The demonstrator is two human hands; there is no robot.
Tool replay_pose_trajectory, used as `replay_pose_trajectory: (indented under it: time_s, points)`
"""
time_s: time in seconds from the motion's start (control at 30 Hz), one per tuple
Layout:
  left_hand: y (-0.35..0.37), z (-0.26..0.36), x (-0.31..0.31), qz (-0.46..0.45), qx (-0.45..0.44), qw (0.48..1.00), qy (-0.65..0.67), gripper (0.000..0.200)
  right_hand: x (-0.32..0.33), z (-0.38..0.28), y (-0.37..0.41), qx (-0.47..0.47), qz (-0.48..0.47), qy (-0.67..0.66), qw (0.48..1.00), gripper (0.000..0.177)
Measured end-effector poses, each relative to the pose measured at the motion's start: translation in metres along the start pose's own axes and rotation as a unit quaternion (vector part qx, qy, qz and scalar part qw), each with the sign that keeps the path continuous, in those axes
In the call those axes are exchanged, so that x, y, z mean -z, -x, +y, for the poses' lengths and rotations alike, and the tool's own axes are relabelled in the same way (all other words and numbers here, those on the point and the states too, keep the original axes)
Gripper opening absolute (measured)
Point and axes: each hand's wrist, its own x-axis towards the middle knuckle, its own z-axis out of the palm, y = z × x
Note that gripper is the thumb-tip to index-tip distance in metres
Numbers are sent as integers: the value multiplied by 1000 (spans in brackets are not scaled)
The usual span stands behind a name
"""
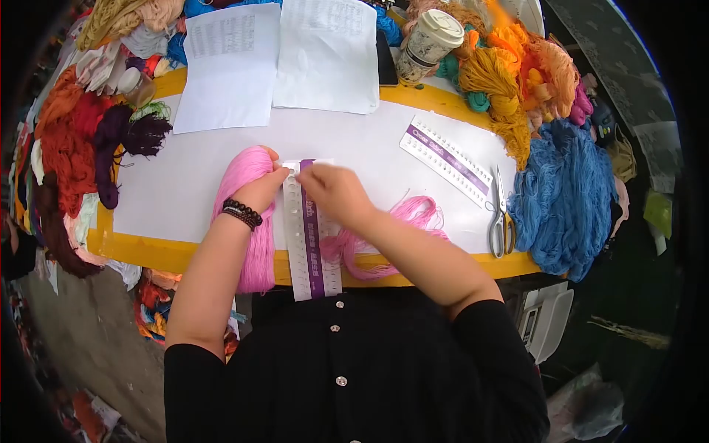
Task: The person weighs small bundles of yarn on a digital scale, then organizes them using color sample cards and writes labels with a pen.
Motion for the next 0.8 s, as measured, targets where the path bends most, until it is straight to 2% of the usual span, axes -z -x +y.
replay_pose_trajectory:
  time_s: [0.03,0.07,0.1,0.17,0.23,0.3,0.37,0.5,0.6,0.63,0.67,0.7,0.73,0.77,0.8]
  points:
    - [0,0,1,2,1,1000,0,27,3,-3,-14,-63,-21,-54,996,24]
    - [0,2,1,-11,10,1000,-2,27,0,6,-26,-84,-66,-74,991,25]
    - [0,3,2,-24,20,1000,-3,27,-1,5,-29,-83,-67,-75,992,25]
    - [-1,2,5,-32,21,999,-9,26,-1,2,-34,-188,-113,-115,969,26]
    - [-2,-2,7,-40,23,999,-14,26,-2,3,-37,-191,-110,-106,970,27]
    - [-3,-8,6,-38,16,993,107,27,-4,5,-38,-197,-107,-96,970,27]
    - [-4,-7,5,-48,23,991,121,27,-5,6,-38,-226,-70,-125,963,29]
    - [-3,-1,4,-78,29,990,116,29,-5,3,-40,-235,-71,-119,962,30]
    - [-6,-6,6,-93,13,990,104,28,-12,5,-41,-204,-84,-57,974,26]
    - [-6,-7,6,-93,13,990,104,28,-18,12,-40,-146,-61,1,987,27]
    - [-7,-7,7,-90,5,993,72,25,-23,18,-39,-86,-39,60,994,28]
    - [-7,-8,8,-85,-4,996,40,23,-21,14,-37,-84,-41,60,994,28]
    - [-3,-5,11,-83,-3,996,41,23,-14,7,-33,-128,-65,-27,989,27]
    - [1,0,17,-46,-30,997,-45,21,-9,3,-29,-173,-89,-113,974,28]
    - [6,6,22,-10,-56,990,-132,20,-6,1,-27,-173,-90,-114,974,28]
